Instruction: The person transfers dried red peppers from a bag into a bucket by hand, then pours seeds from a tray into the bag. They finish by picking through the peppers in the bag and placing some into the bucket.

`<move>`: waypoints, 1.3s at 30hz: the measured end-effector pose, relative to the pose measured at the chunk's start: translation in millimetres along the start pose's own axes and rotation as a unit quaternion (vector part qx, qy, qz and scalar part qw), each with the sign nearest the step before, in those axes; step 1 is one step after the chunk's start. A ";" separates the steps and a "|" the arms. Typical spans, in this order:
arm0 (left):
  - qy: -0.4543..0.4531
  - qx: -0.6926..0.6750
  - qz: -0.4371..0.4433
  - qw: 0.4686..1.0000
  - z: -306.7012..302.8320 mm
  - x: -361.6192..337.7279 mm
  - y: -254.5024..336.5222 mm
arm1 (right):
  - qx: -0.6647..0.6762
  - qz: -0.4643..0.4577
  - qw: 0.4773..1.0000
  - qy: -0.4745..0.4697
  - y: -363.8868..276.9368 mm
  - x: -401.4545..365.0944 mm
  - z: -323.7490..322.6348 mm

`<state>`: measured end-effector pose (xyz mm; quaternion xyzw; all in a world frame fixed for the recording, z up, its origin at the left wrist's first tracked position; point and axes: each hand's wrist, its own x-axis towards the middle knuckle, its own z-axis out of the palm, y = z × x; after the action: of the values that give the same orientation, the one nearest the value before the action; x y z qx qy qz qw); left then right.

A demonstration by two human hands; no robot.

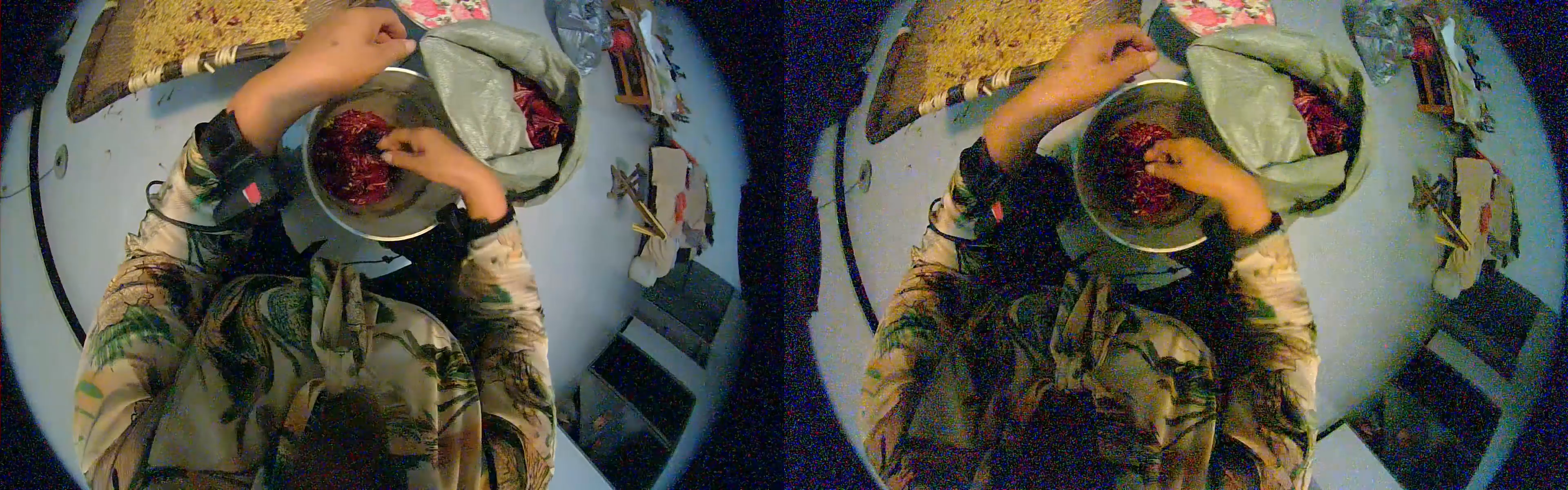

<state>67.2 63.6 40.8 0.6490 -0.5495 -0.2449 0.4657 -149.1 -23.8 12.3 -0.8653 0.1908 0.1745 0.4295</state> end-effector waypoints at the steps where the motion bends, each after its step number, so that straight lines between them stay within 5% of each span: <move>1: -0.002 -0.004 -0.013 1.000 -1.2 -5.9 2.7 | -0.077 0.012 0.997 -0.024 19.5 15.5 14.0; 3: -0.013 0.004 -0.021 1.000 -2.5 -8.3 7.6 | -0.187 0.026 0.980 -0.064 61.2 45.3 34.4; 7: 0.000 0.069 -0.031 0.997 -13.5 -13.0 28.5 | -0.087 -0.005 0.996 -0.029 142.4 112.2 41.2; 15: 0.077 0.109 0.067 0.989 -8.3 -6.5 16.3 | -0.201 0.095 0.974 -0.034 165.7 211.1 76.6; 24: 0.109 0.117 0.084 0.984 9.7 -6.6 19.4 | -0.204 0.135 0.969 -0.036 213.9 223.9 109.5; 34: 0.099 0.169 0.062 0.979 2.8 0.9 23.5 | -0.029 0.017 0.988 -0.148 169.2 178.5 152.4; 39: 0.096 0.170 0.067 0.979 12.2 8.6 17.3 | -0.081 0.058 0.990 -0.097 195.3 178.2 163.9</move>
<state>51.0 52.0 52.1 0.7011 -0.5776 -0.0530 0.4148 -111.2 -32.1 -296.3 -0.8637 0.1835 0.2966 0.3639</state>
